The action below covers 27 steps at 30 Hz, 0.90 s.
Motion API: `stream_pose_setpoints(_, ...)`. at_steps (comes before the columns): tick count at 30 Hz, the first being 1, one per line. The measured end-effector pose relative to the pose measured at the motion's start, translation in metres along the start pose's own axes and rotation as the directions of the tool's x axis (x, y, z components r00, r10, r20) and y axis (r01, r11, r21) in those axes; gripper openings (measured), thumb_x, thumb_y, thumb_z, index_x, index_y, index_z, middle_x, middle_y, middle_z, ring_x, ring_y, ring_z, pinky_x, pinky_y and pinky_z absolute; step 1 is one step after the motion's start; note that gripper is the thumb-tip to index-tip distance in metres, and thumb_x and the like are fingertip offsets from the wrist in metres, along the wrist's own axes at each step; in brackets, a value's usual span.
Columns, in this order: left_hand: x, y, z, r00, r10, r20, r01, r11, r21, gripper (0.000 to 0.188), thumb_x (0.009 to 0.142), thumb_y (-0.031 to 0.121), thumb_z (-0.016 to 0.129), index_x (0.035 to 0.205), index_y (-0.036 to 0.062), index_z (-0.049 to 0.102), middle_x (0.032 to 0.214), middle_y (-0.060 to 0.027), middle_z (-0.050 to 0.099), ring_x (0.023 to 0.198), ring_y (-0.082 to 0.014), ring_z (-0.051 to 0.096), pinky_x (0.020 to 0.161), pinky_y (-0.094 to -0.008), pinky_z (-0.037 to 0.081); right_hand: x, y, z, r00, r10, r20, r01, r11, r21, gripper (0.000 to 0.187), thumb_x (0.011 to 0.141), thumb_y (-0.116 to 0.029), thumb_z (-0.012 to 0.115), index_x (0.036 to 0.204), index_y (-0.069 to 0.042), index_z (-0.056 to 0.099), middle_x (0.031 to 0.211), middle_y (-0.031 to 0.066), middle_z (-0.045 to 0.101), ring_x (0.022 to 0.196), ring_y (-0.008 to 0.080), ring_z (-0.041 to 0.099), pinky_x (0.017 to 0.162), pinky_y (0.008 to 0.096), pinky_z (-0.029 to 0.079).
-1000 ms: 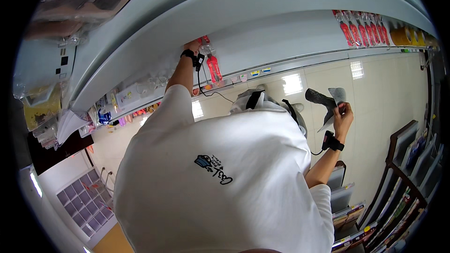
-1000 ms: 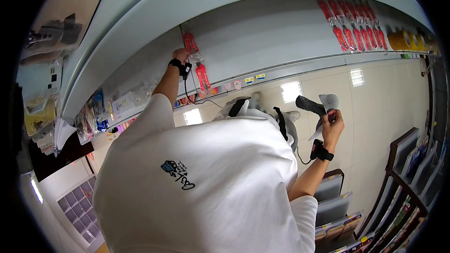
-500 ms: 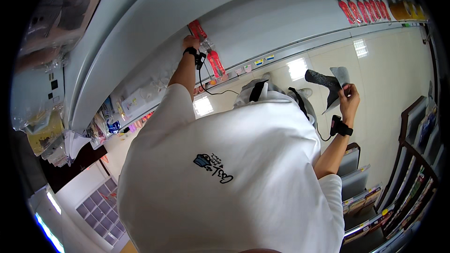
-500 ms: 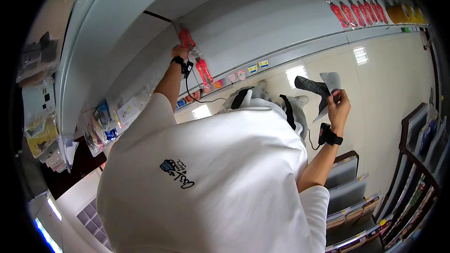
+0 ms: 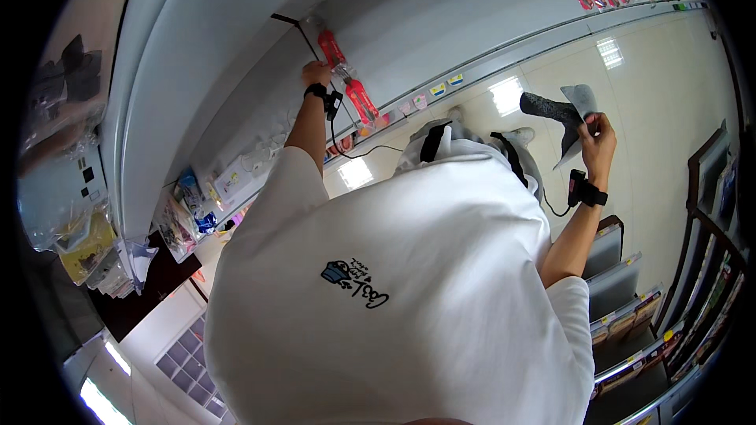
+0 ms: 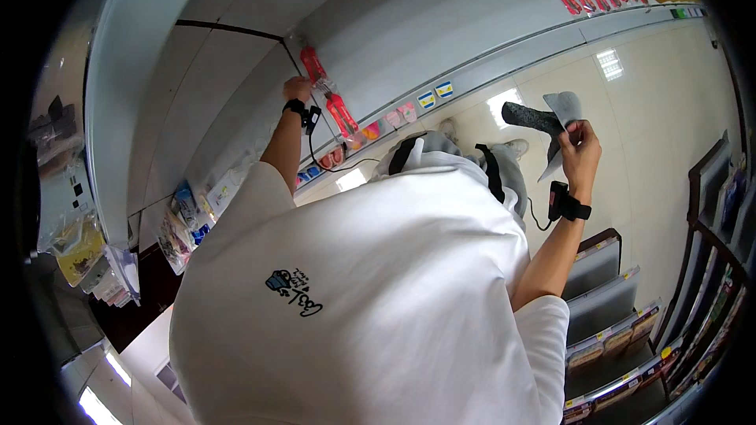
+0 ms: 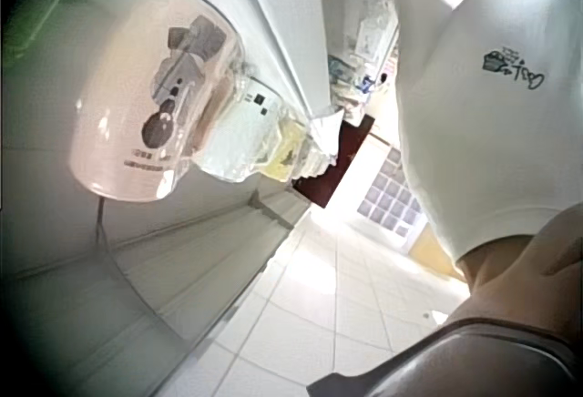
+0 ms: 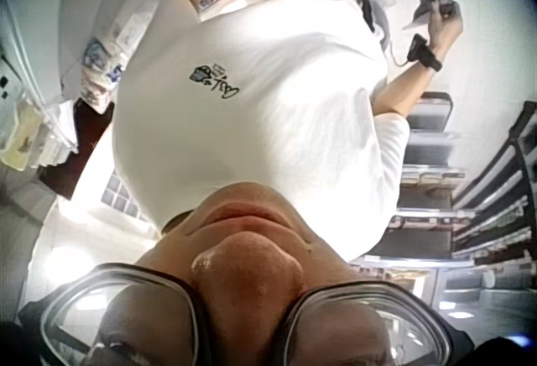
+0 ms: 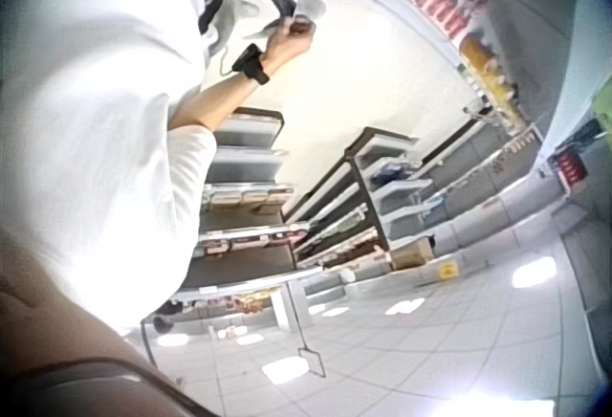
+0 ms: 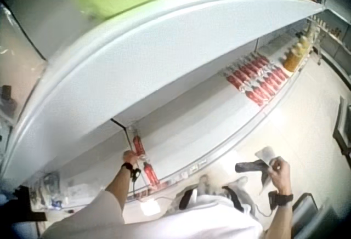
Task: The person wipes the surfaces of white bookshelves and retail display shelves using a grey cloth. They move along the shelves, cleaning the top edges and flat surfaces, occasionally moving items like books and packaged goods to reach the areas underneath.
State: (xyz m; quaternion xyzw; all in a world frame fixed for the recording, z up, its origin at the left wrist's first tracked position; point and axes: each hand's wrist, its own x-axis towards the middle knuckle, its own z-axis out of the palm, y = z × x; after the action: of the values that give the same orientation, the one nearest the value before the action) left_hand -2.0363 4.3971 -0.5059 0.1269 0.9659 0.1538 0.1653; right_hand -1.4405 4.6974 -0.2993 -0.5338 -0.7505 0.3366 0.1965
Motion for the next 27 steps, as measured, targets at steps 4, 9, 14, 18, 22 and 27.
stream_pose_setpoints(4, -0.038, 0.035, -0.019, 0.933, 0.267, -0.242, -0.272, 0.962, 0.016, 0.035, 0.075, 0.030, 0.068, 0.106, 0.0130, 0.071, 0.097, -0.0118, 0.070, 0.090, -0.0329, 0.067, 0.084, -0.0414, 0.053, 0.001, 0.002, 0.002, 1.000, 0.015, 0.004, -0.015, 0.999, 0.030, 0.015, 0.077, -0.011, 0.065, 0.083, -0.001, 0.055, 0.067, 0.0030, 0.048, 0.063, 0.0127, 0.045, 0.061, 0.0271, 0.041)
stream_pose_setpoints(9, -0.033, 0.043, -0.021, 0.888, 0.460, -0.017, -0.461, 0.887, -0.032, 0.039, 0.083, 0.035, 0.062, 0.114, 0.0117, 0.068, 0.108, -0.0161, 0.067, 0.098, -0.0346, 0.065, 0.089, -0.0427, 0.051, 0.003, -0.002, 0.005, 1.000, -0.004, 0.017, 0.004, 0.999, 0.033, 0.016, 0.076, -0.010, 0.065, 0.084, 0.000, 0.054, 0.067, 0.0024, 0.049, 0.064, 0.0131, 0.045, 0.062, 0.0274, 0.041)
stream_pose_setpoints(14, -0.037, 0.058, -0.013, 0.933, 0.351, 0.082, -0.353, 0.936, 0.007, 0.040, 0.088, 0.038, 0.057, 0.117, 0.0115, 0.067, 0.121, -0.0192, 0.061, 0.106, -0.0360, 0.062, 0.093, -0.0423, 0.050, 0.001, 0.000, 0.004, 1.000, 0.000, 0.015, 0.000, 1.000, 0.025, 0.016, 0.076, -0.010, 0.065, 0.085, 0.000, 0.055, 0.069, 0.0028, 0.050, 0.065, 0.0133, 0.047, 0.063, 0.0279, 0.042)
stream_pose_setpoints(18, -0.031, 0.058, -0.012, 0.924, 0.374, 0.077, -0.380, 0.921, 0.084, 0.043, 0.088, 0.039, 0.054, 0.116, 0.0094, 0.066, 0.125, -0.0215, 0.057, 0.107, -0.0386, 0.061, 0.093, -0.0441, 0.049, 0.001, 0.002, 0.004, 1.000, 0.020, 0.012, -0.021, 0.999, 0.033, 0.015, 0.077, -0.010, 0.064, 0.085, -0.001, 0.056, 0.069, 0.0024, 0.051, 0.065, 0.0126, 0.047, 0.063, 0.0274, 0.042)
stream_pose_setpoints(22, -0.020, 0.058, 0.000, 0.926, 0.370, 0.076, -0.377, 0.893, 0.248, 0.047, 0.089, 0.041, 0.048, 0.116, 0.0070, 0.064, 0.125, -0.0275, 0.054, 0.105, -0.0433, 0.060, 0.093, -0.0481, 0.049, 0.000, 0.005, 0.004, 1.000, 0.029, 0.000, -0.029, 0.998, 0.050, 0.014, 0.077, -0.009, 0.064, 0.085, -0.001, 0.056, 0.069, 0.0020, 0.051, 0.065, 0.0123, 0.047, 0.063, 0.0269, 0.042)
stream_pose_setpoints(27, -0.010, 0.053, 0.010, 0.934, 0.347, 0.091, -0.357, 0.881, 0.311, 0.051, 0.090, 0.043, 0.047, 0.124, 0.0073, 0.057, 0.133, -0.0320, 0.046, 0.110, -0.0458, 0.056, 0.095, -0.0527, 0.046, -0.001, 0.005, 0.002, 0.999, 0.045, 0.007, -0.045, 0.999, 0.023, 0.015, 0.077, -0.011, 0.064, 0.085, -0.001, 0.056, 0.069, 0.0027, 0.051, 0.065, 0.0122, 0.048, 0.063, 0.0265, 0.042)
